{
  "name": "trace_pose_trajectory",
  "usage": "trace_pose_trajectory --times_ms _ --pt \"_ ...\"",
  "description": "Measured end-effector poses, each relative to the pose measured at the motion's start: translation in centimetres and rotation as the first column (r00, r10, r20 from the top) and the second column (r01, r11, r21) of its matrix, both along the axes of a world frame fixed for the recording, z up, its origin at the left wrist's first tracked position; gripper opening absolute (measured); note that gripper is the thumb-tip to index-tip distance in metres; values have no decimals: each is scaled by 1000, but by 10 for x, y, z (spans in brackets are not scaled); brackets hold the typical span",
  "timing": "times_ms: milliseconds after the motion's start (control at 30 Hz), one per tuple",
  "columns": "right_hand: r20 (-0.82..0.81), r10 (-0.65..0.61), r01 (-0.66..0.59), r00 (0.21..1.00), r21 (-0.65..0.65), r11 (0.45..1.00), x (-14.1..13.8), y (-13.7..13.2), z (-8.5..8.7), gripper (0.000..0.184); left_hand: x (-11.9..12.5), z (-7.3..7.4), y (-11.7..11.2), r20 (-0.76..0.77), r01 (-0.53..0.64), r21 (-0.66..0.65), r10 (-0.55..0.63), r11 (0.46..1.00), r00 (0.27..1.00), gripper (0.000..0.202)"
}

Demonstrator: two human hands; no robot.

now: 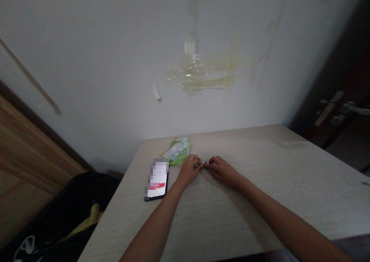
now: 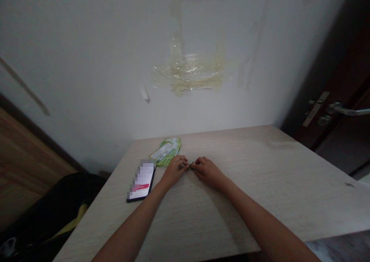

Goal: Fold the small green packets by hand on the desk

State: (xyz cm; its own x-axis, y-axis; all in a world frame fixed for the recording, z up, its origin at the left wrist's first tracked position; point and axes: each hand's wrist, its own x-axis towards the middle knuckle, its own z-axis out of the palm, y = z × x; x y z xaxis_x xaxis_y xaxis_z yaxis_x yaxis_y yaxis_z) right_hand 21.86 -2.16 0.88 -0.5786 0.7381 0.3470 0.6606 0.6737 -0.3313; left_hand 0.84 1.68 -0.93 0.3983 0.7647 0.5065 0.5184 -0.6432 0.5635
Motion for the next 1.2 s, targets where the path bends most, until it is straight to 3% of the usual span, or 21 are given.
trace_pose_trajectory --times_ms 167,433,600,800,1067,1200 --pt "-143 9 -15 990 -41 999 7 3 -2 25 -3 -1 4 -13 41 0 -41 999 999 5" --pt "-157 -16 14 987 -13 1000 17 12 -6 21 -5 -9 7 -184 122 2 -119 993 976 19" --pt "-164 -89 91 982 4 996 20 17 -13 23 -5 -1 1 -238 142 -50 -150 989 959 22" --pt "-63 -247 250 967 30 968 21 19 -19 23 1 2 -5 -205 181 -62 -190 982 960 24" --pt "-116 -271 271 956 -9 962 14 19 -19 26 5 0 -3 -149 186 -41 -190 982 970 20" --pt "-130 -283 284 950 -11 959 13 20 -18 18 6 0 -5 -142 157 -46 -162 987 977 19"
